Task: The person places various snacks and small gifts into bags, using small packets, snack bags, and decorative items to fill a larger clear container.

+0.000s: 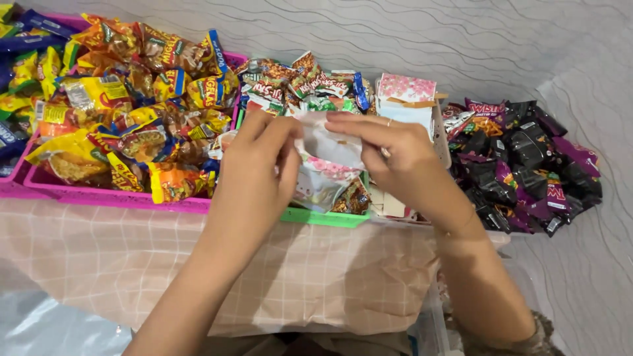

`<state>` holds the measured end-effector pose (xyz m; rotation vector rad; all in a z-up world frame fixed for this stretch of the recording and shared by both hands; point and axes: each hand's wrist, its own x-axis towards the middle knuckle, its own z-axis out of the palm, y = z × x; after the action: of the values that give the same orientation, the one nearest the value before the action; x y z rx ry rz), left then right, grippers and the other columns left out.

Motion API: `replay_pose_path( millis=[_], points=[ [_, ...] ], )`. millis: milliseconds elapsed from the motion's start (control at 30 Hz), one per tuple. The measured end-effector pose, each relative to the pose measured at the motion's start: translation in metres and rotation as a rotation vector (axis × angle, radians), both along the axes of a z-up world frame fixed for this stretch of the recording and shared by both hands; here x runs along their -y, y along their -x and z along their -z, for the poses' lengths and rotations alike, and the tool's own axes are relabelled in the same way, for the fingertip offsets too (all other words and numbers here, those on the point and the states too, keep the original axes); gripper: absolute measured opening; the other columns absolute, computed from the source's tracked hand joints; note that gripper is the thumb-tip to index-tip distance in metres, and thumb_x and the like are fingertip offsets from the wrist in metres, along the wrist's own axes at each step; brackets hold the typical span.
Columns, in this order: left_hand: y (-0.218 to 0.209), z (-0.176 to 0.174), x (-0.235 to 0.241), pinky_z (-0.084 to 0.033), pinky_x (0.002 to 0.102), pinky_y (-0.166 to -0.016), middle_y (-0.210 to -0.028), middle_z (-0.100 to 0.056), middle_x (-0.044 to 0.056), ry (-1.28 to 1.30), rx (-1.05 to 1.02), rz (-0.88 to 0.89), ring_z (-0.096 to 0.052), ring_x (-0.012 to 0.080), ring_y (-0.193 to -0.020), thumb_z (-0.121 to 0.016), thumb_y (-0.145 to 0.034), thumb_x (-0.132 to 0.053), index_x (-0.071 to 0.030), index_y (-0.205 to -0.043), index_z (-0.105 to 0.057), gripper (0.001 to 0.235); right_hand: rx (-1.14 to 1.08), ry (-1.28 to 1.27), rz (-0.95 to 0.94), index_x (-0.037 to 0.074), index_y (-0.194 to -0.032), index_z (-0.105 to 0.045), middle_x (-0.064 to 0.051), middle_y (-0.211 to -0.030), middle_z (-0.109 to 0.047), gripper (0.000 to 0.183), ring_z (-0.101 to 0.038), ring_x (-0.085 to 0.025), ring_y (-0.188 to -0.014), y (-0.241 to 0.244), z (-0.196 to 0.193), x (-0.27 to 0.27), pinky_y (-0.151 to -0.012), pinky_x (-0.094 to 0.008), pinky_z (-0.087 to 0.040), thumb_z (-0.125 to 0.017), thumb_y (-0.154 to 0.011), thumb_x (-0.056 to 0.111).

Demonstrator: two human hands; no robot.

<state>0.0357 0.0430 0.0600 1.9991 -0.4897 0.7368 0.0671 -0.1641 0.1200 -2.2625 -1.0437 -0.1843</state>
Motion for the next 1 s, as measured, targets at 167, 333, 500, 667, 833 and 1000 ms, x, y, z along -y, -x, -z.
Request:
replay_pose_path(
  millis=[167, 333, 500, 667, 833, 1000],
  points=[
    [-0.015, -0.005, 0.015, -0.044, 0.035, -0.065, -0.088, -0.053, 0.007, 0.095, 0.035, -0.179, -0.057, 0.0189, -0.065, -0.07, -0.093, -0.012, -0.006, -0.088, -0.058, 0.014, -0.018, 0.003, -0.02, 0.011, -0.13, -0.069, -0.012, -0.141, -0.067, 0.05, -0.044, -0.015, -0.093, -0.022, -0.002, -0.006, -0.066, -0.023, -0.04, -0.049, -0.091, -0.013],
    [-0.03, 0.004, 0.007, -0.046, 0.03, -0.067, -0.094, -0.059, 0.005, 0.199, -0.005, -0.131, -0.057, 0.0175, -0.073, -0.063, -0.081, 0.008, -0.01, -0.088, -0.065, 0.019, -0.055, 0.033, -0.067, 0.008, -0.13, -0.068, -0.013, -0.138, -0.067, 0.048, -0.062, -0.025, -0.134, -0.048, -0.016, 0.005, -0.114, -0.032, -0.045, -0.049, -0.089, -0.008],
    [-0.028, -0.016, -0.009, -0.057, 0.03, -0.08, -0.107, -0.069, 0.011, 0.189, -0.001, -0.1, -0.069, 0.0222, -0.096, -0.058, -0.088, 0.009, -0.002, -0.102, -0.079, 0.027, -0.279, -0.347, 0.212, 0.011, -0.11, -0.073, -0.007, -0.111, -0.077, 0.017, -0.076, -0.015, -0.108, -0.109, -0.006, 0.033, -0.098, -0.026, -0.062, -0.061, -0.1, 0.004],
    [-0.037, -0.041, -0.017, -0.055, 0.028, -0.073, -0.109, -0.069, 0.012, 0.129, 0.05, -0.109, -0.068, 0.0194, -0.086, -0.058, -0.089, 0.007, -0.001, -0.108, -0.079, 0.029, -0.287, 0.081, 0.57, 0.012, -0.127, -0.067, -0.008, -0.129, -0.07, 0.029, -0.066, -0.023, -0.116, -0.19, 0.072, 0.041, -0.103, -0.036, -0.055, -0.065, -0.098, 0.011],
    [-0.042, -0.054, -0.028, -0.053, 0.029, -0.073, -0.113, -0.066, 0.013, 0.092, 0.132, -0.174, -0.062, 0.0163, -0.076, -0.063, -0.089, 0.006, 0.0, -0.115, -0.077, 0.031, -0.072, 0.264, 0.471, 0.01, -0.137, -0.062, -0.014, -0.136, -0.066, 0.056, -0.058, -0.036, -0.127, -0.268, 0.164, 0.067, -0.104, -0.046, -0.044, -0.073, -0.087, 0.034],
    [-0.05, -0.041, -0.03, -0.054, 0.026, -0.068, -0.119, -0.062, 0.008, 0.064, -0.035, -0.119, -0.06, 0.0136, -0.075, -0.07, -0.083, -0.005, -0.002, -0.123, -0.074, 0.04, -0.113, 0.384, 0.625, 0.005, -0.127, -0.068, -0.025, -0.109, -0.072, 0.05, -0.067, -0.045, -0.098, -0.272, 0.175, 0.049, -0.081, -0.051, -0.054, -0.069, -0.077, 0.006]
  ],
)
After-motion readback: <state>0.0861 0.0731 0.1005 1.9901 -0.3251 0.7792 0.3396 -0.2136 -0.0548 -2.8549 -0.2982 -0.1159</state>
